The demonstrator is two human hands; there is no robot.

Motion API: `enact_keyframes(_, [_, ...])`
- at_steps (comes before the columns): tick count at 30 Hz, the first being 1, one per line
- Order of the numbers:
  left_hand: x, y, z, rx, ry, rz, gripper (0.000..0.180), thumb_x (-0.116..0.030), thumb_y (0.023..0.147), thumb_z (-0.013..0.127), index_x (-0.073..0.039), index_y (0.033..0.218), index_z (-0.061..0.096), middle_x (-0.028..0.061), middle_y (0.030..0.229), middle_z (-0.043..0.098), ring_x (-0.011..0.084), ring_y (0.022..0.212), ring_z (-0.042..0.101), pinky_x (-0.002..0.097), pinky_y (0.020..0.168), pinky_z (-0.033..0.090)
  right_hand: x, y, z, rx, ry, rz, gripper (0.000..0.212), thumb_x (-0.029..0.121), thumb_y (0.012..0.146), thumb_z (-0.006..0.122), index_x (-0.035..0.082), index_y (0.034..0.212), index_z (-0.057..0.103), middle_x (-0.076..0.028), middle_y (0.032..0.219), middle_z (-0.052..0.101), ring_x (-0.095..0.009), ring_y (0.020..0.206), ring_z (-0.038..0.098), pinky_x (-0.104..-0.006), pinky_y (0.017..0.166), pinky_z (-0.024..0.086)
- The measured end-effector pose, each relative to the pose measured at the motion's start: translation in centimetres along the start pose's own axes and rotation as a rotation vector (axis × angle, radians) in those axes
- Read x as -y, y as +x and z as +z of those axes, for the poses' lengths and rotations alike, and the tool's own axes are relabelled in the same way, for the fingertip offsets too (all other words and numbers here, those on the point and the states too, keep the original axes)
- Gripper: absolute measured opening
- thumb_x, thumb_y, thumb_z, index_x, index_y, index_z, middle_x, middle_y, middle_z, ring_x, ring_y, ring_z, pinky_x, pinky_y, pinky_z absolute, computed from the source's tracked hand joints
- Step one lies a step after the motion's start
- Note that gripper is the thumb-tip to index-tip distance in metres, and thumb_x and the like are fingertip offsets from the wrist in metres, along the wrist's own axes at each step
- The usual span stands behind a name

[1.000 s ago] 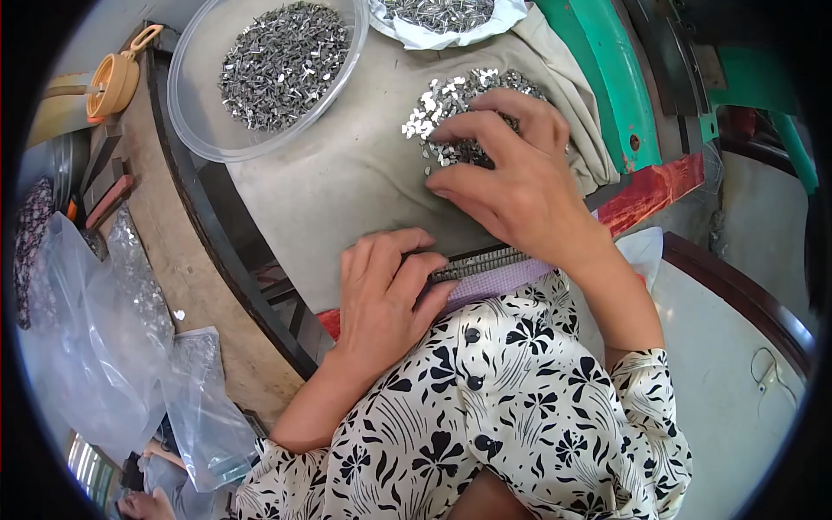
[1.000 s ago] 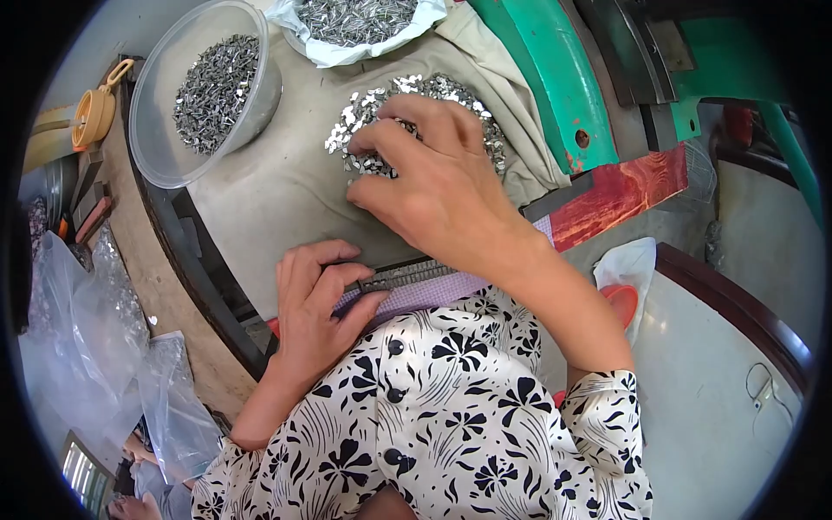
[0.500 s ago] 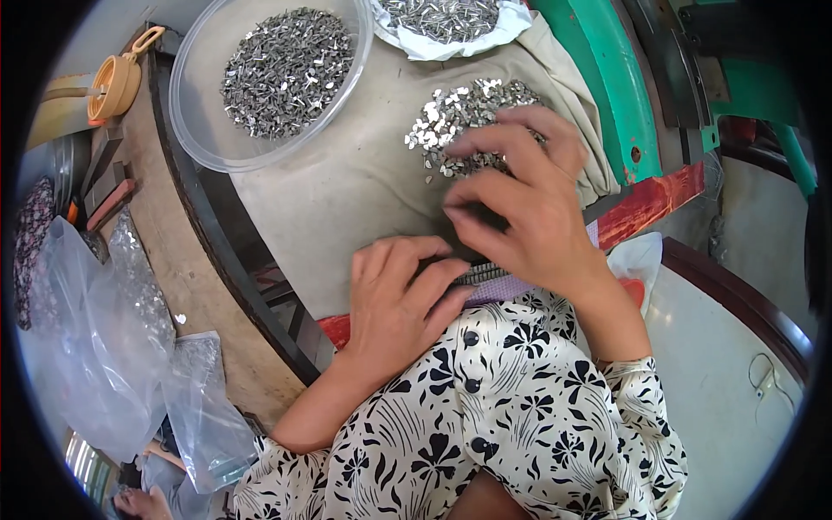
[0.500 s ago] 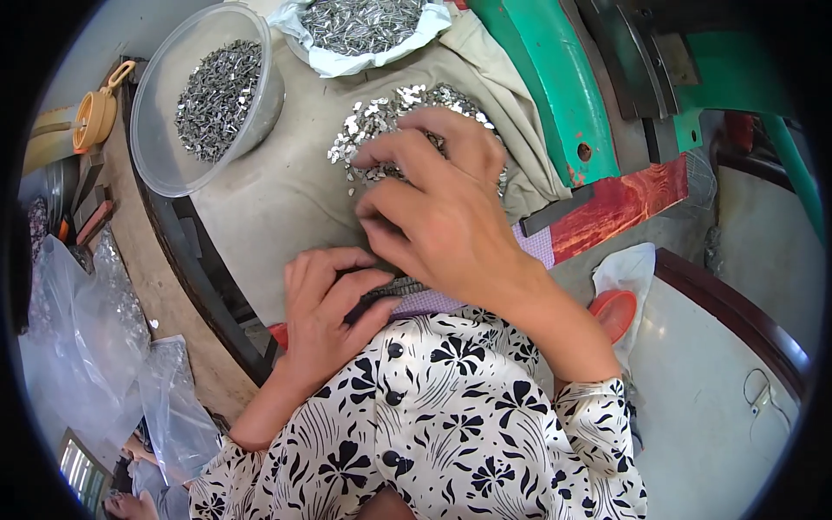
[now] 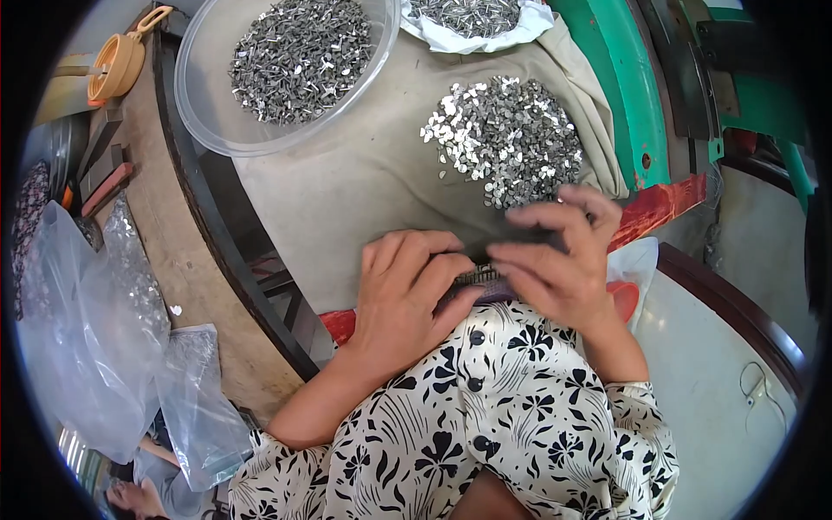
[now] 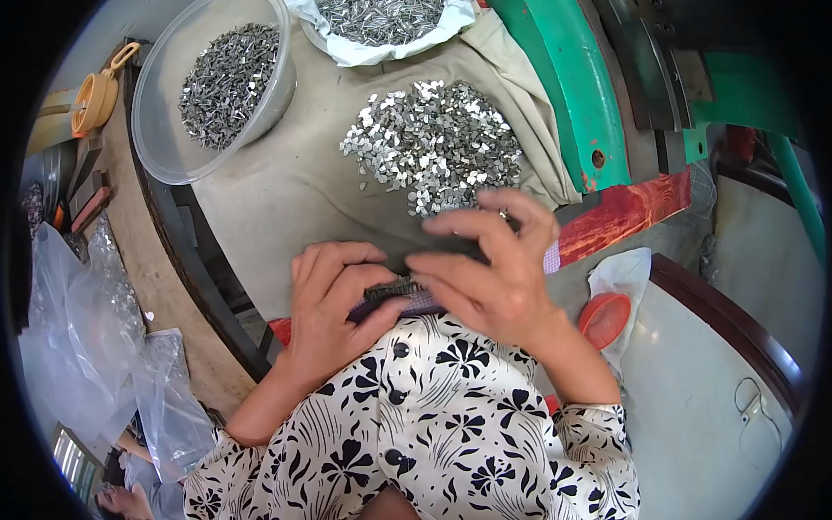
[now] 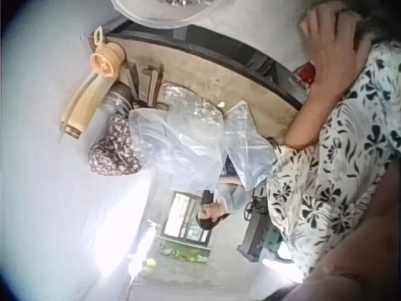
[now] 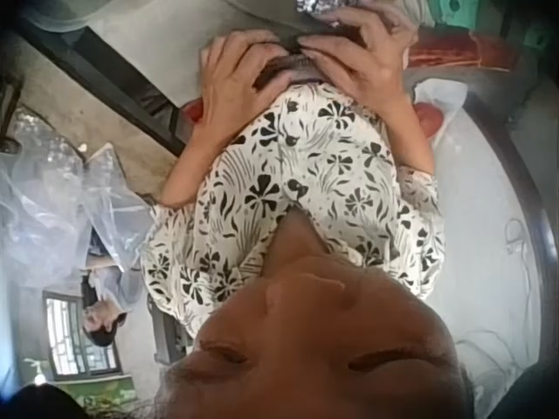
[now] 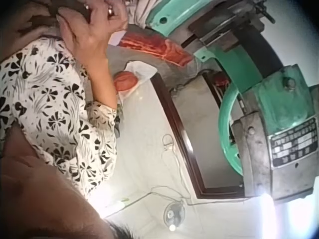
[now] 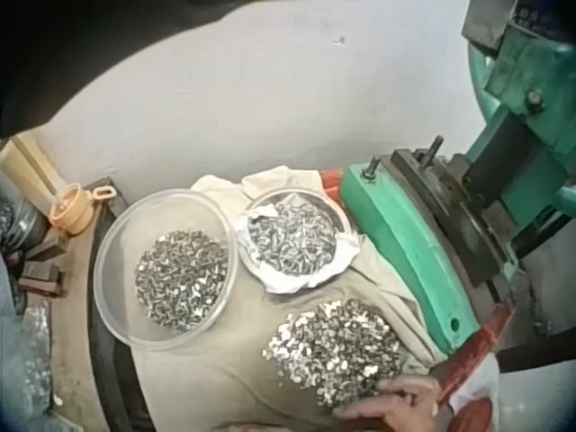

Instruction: Operating a mechanical punching machine to attach small metal components to a strip.

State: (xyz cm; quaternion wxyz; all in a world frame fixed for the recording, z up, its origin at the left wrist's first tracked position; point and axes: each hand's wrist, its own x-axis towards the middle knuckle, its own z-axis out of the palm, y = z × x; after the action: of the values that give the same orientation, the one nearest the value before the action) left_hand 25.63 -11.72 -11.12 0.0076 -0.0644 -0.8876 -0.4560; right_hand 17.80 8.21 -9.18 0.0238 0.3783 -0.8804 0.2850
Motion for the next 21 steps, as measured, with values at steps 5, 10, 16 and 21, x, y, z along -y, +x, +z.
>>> enact_keyframes(5, [0.4,-0.3,-0.3,-0.032,-0.068,-0.024,0.026,-0.011,0.07,0.082,-0.008,0.089,0.064,0.0074,0.108,0.063,0.0269,0.095,0.057,0.0375,0.083,0.04,-1.1,4.9,1.6,-0.07,-0.082,-0.073,0.023,0.016,0.068,0.082,0.018,0.091,0.077,0.0,0.111,0.066,-0.032,0.115,0.047,-0.0408,0.099,0.034])
enact_keyframes(10, [0.8,-0.6,-0.1,0.008,-0.037,0.018,0.02,-0.013,0.076,0.077,-0.008,0.091,0.063,0.0076,0.111,0.059,0.0283,0.098,0.056,0.0398,0.084,0.041,-0.8,6.7,2.8,0.014,-0.138,-0.101,0.017,0.016,0.069,0.08,0.018,0.085,0.074,0.004,0.114,0.064,-0.03,0.118,0.047,-0.0443,0.095,0.03])
enact_keyframes(16, [0.8,-0.6,-0.3,0.0,-0.034,0.031,0.02,-0.014,0.076,0.077,-0.008,0.089,0.063,0.0071,0.111,0.059,0.0285,0.099,0.055,0.0404,0.084,0.041,-0.6,6.7,2.3,0.019,-0.104,-0.033,0.015,0.015,0.067,0.08,0.016,0.079,0.071,0.003,0.113,0.064,-0.03,0.121,0.045,-0.0447,0.096,0.03])
enact_keyframes(21, [1.0,-0.7,-0.4,0.039,-0.03,0.049,0.027,-0.015,0.074,0.079,-0.008,0.094,0.062,0.0077,0.114,0.059,0.0297,0.101,0.054,0.0419,0.086,0.041,-0.1,3.0,0.3,-0.099,0.006,0.017,0.018,0.015,0.062,0.082,0.018,0.076,0.071,-0.001,0.108,0.064,-0.032,0.117,0.044,-0.0431,0.101,0.032])
